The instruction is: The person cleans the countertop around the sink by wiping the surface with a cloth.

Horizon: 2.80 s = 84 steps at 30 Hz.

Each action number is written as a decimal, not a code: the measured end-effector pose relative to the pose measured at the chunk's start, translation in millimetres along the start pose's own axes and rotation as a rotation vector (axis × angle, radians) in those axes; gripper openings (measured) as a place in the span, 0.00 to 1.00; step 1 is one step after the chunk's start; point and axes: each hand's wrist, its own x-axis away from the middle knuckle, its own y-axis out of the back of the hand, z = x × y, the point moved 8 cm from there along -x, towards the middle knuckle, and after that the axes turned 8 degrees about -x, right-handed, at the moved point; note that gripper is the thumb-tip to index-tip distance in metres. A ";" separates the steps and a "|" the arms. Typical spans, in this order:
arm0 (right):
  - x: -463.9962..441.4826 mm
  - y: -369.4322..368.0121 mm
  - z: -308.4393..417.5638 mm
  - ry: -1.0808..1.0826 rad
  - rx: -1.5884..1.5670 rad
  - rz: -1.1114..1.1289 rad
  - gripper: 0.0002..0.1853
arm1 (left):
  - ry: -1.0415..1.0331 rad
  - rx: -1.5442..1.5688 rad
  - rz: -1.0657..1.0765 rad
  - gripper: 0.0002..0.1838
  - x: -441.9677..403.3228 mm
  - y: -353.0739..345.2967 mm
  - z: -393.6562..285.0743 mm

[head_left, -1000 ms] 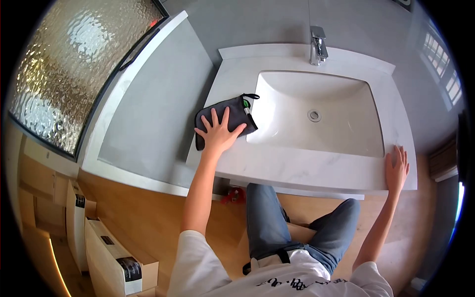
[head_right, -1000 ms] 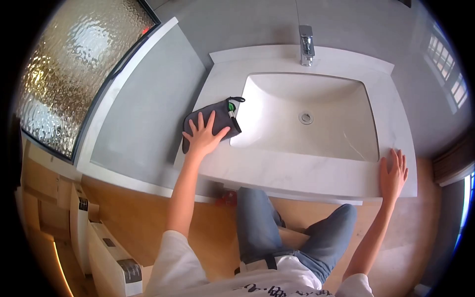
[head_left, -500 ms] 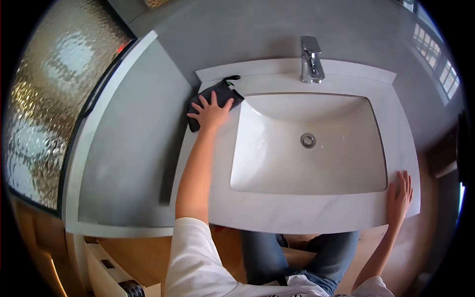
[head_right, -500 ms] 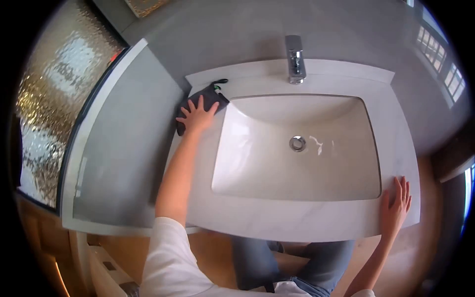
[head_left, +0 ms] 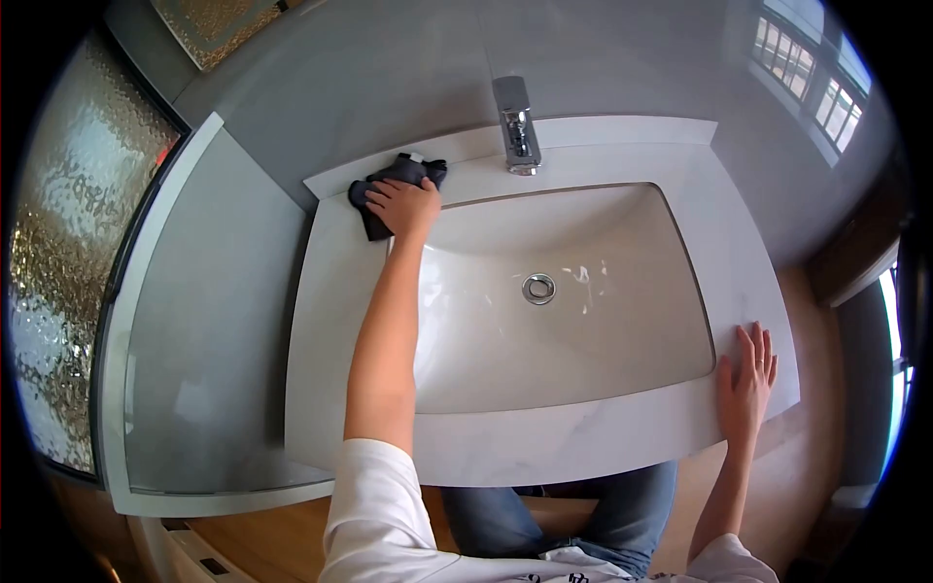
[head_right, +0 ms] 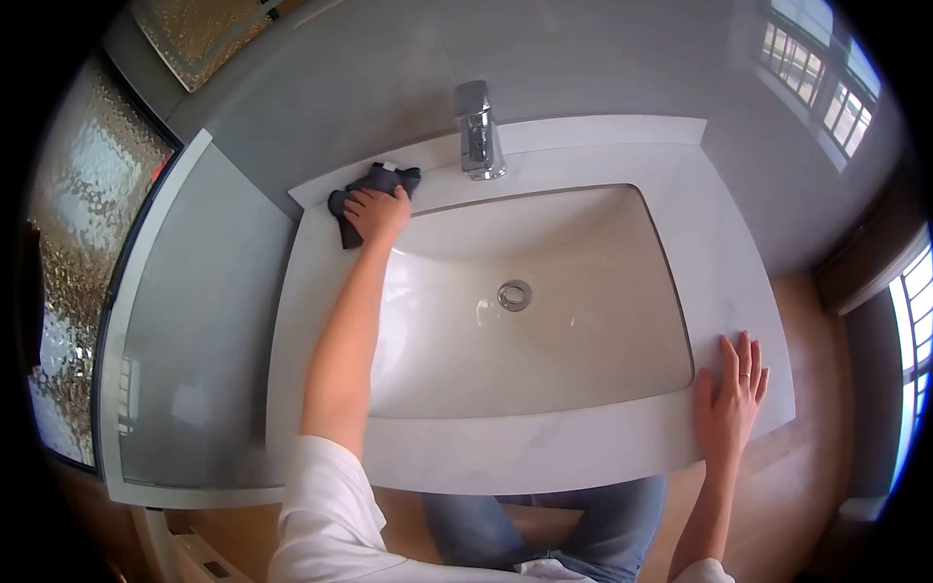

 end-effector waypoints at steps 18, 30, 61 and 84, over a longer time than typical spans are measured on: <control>0.4 17.3 0.8 0.064 -0.262 -0.020 0.22 | -0.499 0.228 -0.387 0.19 128.6 59.3 -152.9; -32.4 22.7 -93.4 -0.219 -0.028 -0.062 0.29 | -0.886 0.510 -0.299 0.24 129.2 56.7 -215.6; -32.5 37.5 -87.1 -0.201 -0.298 -0.218 0.31 | -0.969 0.250 0.136 0.41 265.9 65.8 -448.8; -28.8 40.4 -108.4 -0.148 -0.688 -0.440 0.22 | -1.197 0.254 -0.041 0.37 465.3 121.2 -257.6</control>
